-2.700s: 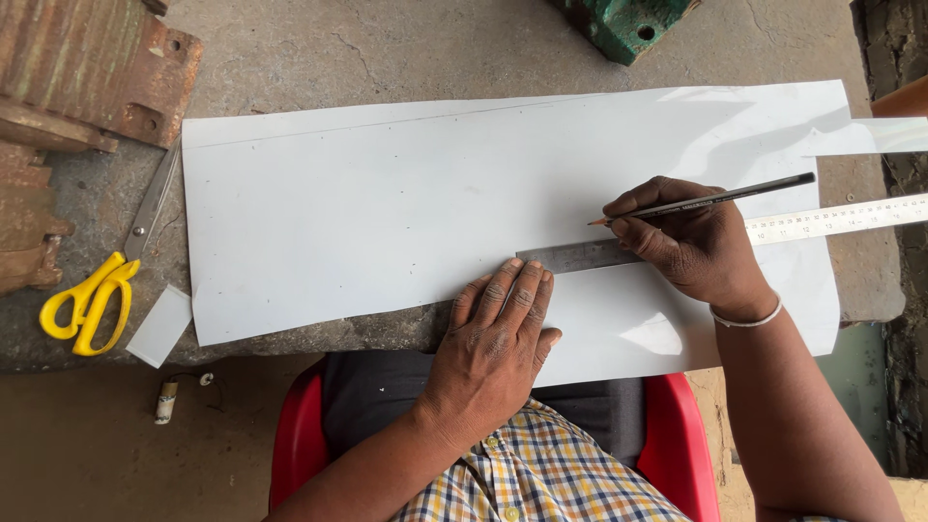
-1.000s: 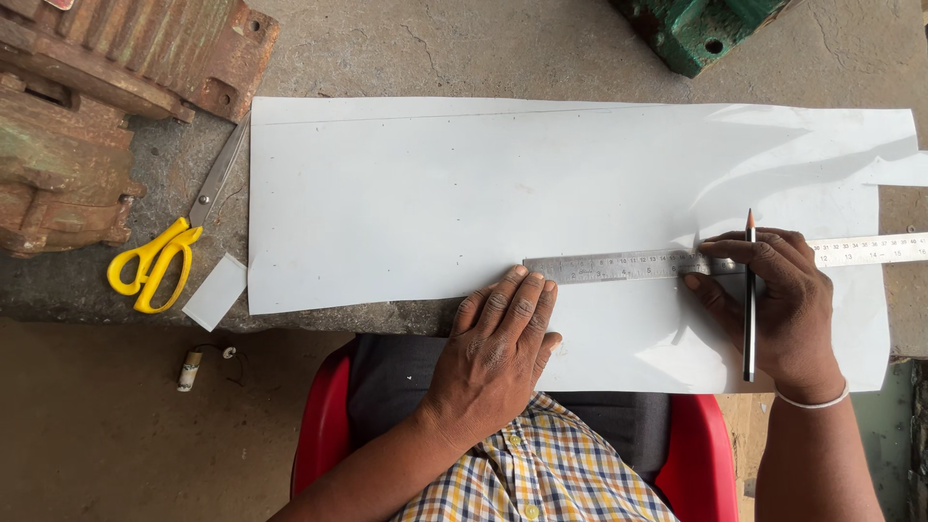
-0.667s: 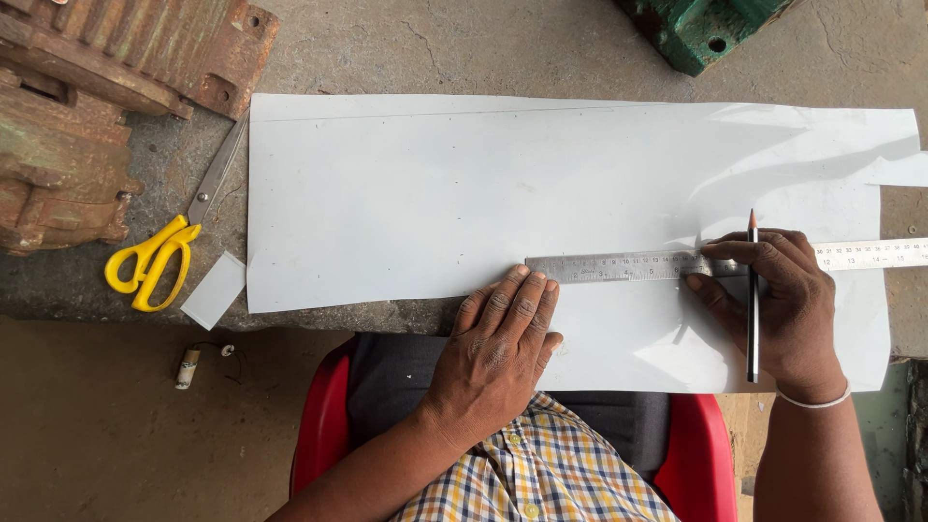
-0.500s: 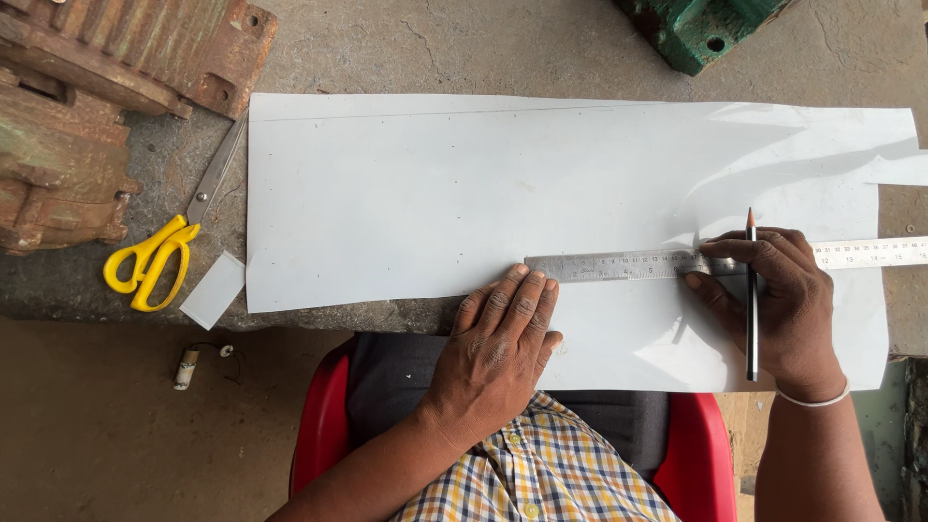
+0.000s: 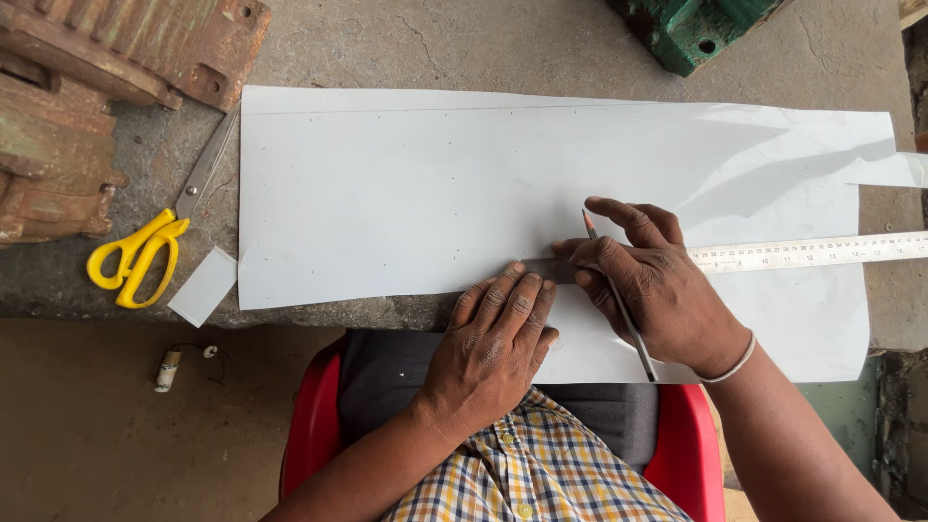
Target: The person uses a metal ruler and a pencil to draw straight lines on a large white sheet of paper. They measure and mark the paper, then draw lines along the ruler's edge, repeating the process to create a grid pattern.
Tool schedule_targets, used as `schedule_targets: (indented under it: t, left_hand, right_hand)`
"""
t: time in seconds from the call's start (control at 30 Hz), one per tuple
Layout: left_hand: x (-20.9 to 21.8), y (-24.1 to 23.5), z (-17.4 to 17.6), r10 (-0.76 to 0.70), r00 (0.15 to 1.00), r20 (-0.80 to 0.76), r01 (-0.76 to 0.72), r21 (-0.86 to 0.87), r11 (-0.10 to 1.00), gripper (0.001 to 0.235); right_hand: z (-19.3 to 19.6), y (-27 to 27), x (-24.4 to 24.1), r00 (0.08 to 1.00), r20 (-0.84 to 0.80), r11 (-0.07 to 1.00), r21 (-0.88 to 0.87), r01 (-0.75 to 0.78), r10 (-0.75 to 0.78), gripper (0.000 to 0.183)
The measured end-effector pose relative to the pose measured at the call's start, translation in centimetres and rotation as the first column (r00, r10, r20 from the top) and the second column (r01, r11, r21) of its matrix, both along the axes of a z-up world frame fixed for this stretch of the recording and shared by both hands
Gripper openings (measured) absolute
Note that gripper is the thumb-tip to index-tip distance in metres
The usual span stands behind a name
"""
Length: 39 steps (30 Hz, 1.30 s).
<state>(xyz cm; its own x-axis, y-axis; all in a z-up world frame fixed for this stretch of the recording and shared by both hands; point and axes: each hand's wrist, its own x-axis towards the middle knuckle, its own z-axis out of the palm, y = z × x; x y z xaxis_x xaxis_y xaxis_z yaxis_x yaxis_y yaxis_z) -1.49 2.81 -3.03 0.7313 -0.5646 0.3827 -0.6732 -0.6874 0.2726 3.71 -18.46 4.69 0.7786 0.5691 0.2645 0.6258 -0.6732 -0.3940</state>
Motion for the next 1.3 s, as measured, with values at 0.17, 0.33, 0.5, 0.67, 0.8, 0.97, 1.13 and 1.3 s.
schedule_targets:
  t: [0.17,0.33,0.5,0.67,0.8,0.97,1.13,1.3]
  left_hand:
    - [0.1,0.0,0.1,0.000,1.000,-0.007,0.000,0.005,1.000,0.053]
    - [-0.1,-0.1,0.1,0.003,1.000,-0.004,-0.003,0.008,1.000,0.053]
    - [0.1,-0.1,0.4,0.017,1.000,-0.007,-0.017,-0.003,1.000,0.052]
    - [-0.1,-0.2,0.1,0.012,1.000,-0.026,-0.011,0.026,1.000,0.054]
    - [-0.1,-0.2,-0.2,0.013,1.000,-0.023,-0.013,-0.006,1.000,0.055]
    - [-0.1,-0.2,-0.8,0.007,1.000,-0.008,-0.007,0.009,1.000,0.054]
    - [-0.1,-0.3,-0.9,0.005,1.000,-0.009,-0.005,0.021,1.000,0.055]
    - [-0.1,-0.2,-0.7,0.003,1.000,-0.009,-0.002,0.038,0.999,0.055]
  right_hand:
    - [0.5,0.2,-0.3,1.000,0.009,0.994,-0.106,0.015,-0.015,0.013]
    - [0.1,0.3,-0.5,0.999,0.054,0.989,-0.150,0.006,0.002,0.019]
    - [0.6,0.1,-0.3,0.998,0.061,0.984,-0.174,0.036,-0.026,0.016]
    - [-1.2,-0.5,-0.3,0.993,0.108,0.987,-0.144,0.072,-0.057,0.014]
    - [-1.6,-3.3,-1.2,0.961,0.086,0.965,0.043,0.259,-0.261,0.023]
    - [-2.8,-6.3,-3.1,0.915,0.054,0.916,0.067,0.397,-0.400,0.033]
    - [-4.2,-6.7,-3.7,0.893,0.068,0.889,0.151,0.433,-0.446,0.029]
    - [-4.5,-6.9,-3.8,0.877,0.035,0.871,0.149,0.469,-0.478,0.028]
